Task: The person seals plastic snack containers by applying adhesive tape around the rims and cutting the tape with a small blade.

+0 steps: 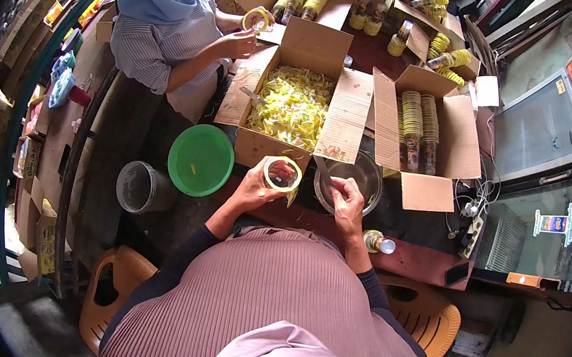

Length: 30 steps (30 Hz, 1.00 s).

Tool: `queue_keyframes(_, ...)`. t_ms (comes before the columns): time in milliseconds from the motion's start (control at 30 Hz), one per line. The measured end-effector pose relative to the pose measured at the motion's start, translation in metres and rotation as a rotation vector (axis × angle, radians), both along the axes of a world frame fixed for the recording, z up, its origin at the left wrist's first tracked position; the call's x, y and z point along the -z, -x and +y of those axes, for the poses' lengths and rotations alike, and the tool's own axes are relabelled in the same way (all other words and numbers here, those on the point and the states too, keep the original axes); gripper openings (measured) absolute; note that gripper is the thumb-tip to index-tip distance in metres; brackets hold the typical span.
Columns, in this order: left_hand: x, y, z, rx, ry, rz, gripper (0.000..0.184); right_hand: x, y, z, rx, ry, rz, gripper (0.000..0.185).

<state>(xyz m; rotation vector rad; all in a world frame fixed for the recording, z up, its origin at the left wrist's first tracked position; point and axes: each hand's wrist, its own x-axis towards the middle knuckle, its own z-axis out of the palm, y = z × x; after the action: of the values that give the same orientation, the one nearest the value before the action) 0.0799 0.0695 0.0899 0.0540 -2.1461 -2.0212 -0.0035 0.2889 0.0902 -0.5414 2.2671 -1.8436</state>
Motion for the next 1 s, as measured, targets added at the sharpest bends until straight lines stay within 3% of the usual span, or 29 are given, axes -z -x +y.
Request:
queue_keyframes(267,0.005,0.0,0.012,-0.072,-0.245,-0.132,0.054,-0.02,-0.014,-0.01,0.061,-0.056,0.235,0.012)
queue_keyframes(467,0.012,0.01,0.02,-0.178,0.09,-0.031,0.053,-0.013,-0.019,-0.017,0.047,-0.117,0.447,0.016)
queue_keyframes(1000,0.011,0.036,0.029,-0.328,0.216,-0.015,0.061,-0.008,-0.007,-0.019,0.04,-0.235,0.692,0.023)
